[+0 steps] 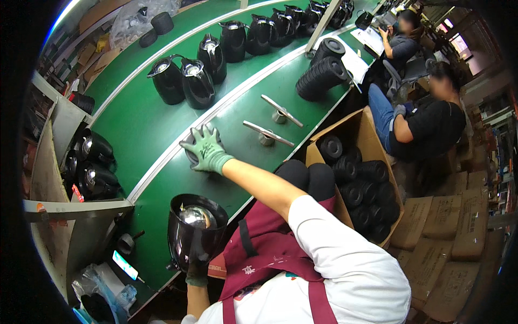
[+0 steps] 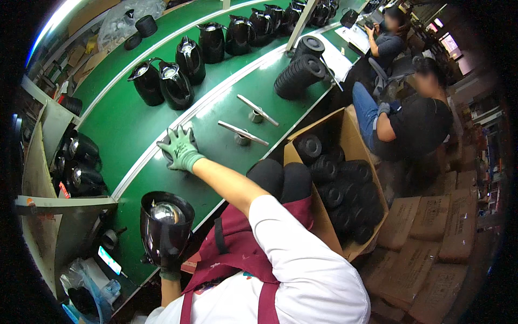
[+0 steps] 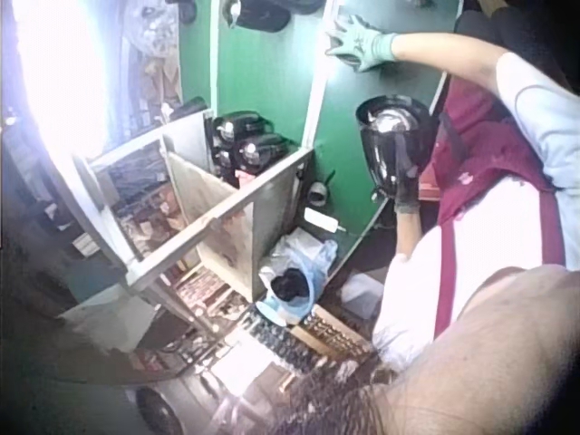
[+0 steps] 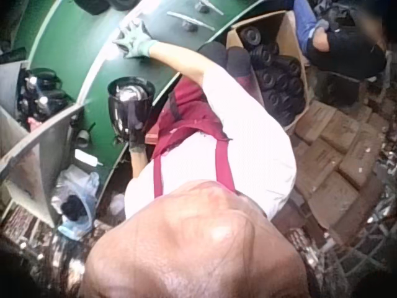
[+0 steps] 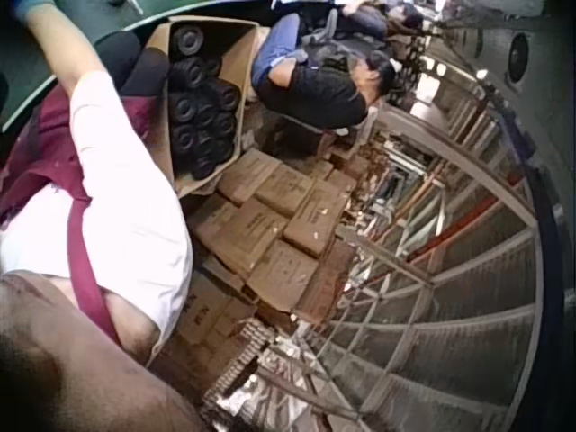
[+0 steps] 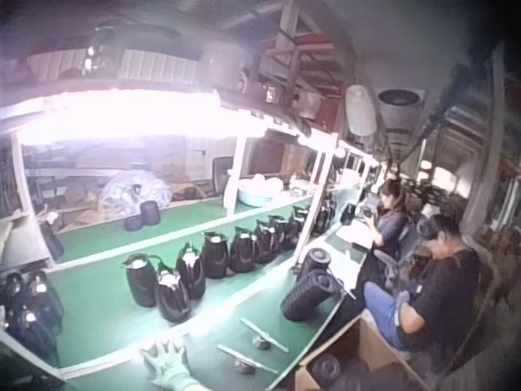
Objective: The person assembles black kettles on a green conveyor belt. They pick up a kettle body, insert a metal heating element, and secure a black lid. The person repeats this process for multiple units, placing the finished kettles on the belt.
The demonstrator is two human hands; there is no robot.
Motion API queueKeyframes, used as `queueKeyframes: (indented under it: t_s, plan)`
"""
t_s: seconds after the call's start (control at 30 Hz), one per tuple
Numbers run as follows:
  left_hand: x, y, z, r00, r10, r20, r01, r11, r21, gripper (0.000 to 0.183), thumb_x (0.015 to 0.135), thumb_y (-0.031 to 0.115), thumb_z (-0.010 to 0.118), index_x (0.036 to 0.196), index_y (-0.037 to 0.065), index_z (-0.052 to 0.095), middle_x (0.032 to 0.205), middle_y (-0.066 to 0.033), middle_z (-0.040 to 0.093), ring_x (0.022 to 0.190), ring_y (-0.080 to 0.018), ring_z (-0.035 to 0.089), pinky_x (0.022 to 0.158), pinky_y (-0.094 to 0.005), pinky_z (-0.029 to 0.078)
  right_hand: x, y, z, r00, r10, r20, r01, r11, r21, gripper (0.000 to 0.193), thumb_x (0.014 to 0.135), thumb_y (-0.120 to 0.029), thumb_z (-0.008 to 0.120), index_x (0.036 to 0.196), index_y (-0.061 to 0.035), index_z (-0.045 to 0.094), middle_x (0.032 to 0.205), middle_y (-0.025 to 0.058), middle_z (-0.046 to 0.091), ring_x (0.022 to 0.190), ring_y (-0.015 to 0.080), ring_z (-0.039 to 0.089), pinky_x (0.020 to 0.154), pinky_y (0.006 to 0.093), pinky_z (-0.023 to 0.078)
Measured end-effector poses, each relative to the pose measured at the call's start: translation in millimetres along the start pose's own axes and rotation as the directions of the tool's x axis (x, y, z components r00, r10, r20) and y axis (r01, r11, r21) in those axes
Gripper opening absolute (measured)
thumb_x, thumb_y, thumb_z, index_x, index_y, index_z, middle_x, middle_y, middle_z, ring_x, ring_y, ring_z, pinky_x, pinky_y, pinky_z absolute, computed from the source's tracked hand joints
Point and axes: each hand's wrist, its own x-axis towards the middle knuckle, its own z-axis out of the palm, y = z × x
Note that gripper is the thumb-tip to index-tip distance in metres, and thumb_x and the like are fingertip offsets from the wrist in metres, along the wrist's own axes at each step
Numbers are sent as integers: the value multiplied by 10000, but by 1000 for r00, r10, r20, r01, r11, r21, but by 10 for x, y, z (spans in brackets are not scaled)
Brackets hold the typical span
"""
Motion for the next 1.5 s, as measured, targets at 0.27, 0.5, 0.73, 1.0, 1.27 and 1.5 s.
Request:
queueKeyframes:
  t_s: [0.27, 0.5, 0.73, 1.0, 1.27, 1.5]
  plan:
    - [-12, 168, 422, 982, -17, 189, -8, 991, 132, 478, 1001, 224, 598, 1401, -34, 551, 1334, -152, 642, 1156, -251, 653, 1029, -402, 535, -1749, 267, -599, 925, 223, -307, 351, -196, 915, 788, 907, -312, 785, 1536, -45, 393, 1606, 143, 366, 1461, 253, 387, 1210, 372, 300]
    - [0, 357, 1133, 905, -30, 424, -61, 978, 200, 472, 987, 208, 613, 1390, -33, 562, 1318, -146, 652, 1144, -243, 657, 1021, -397, 538, -3177, 234, -462, 834, 377, -402, 398, 92, 913, 746, 931, -187, 740, 1554, -30, 362, 1607, 163, 362, 1491, 294, 352, 1219, 400, 269]
    - [-34, 376, 1405, 881, -57, 470, -44, 978, 202, 467, 973, 191, 629, 1379, -33, 574, 1303, -141, 661, 1133, -236, 662, 1012, -391, 540, -3578, 295, -550, 759, 297, -580, 477, 353, 805, 748, 928, -172, 715, 1573, -32, 363, 1605, 169, 356, 1495, 299, 351, 1219, 389, 270]
    - [-72, 398, 1452, 876, -77, 475, -37, 973, 227, 461, 957, 172, 647, 1367, -32, 586, 1285, -135, 672, 1120, -227, 667, 1002, -384, 544, -3676, 250, -530, 779, 428, -458, 420, 186, 888, 733, 981, -328, 633, 1578, -20, 338, 1595, 164, 362, 1491, 280, 337, 1219, 381, 246]
    - [-87, 397, 1528, 851, -118, 511, -20, 967, 256, 456, 942, 152, 665, 1354, -31, 599, 1267, -129, 683, 1107, -219, 672, 992, -377, 547, -3763, 277, -611, 838, 412, -357, 309, 182, 934, 811, 981, -403, 628, 1597, -14, 273, 1578, 154, 341, 1457, 275, 351, 1208, 388, 253]
    - [-86, 424, 1517, 857, -131, 498, -17, 959, 283, 453, 928, 136, 680, 1343, -30, 610, 1252, -124, 693, 1095, -212, 676, 983, -372, 550, -3839, 267, -491, 828, 379, -414, 312, 302, 901, 735, 1027, -388, 572, 1594, -22, 281, 1584, 151, 326, 1472, 264, 328, 1214, 387, 238]
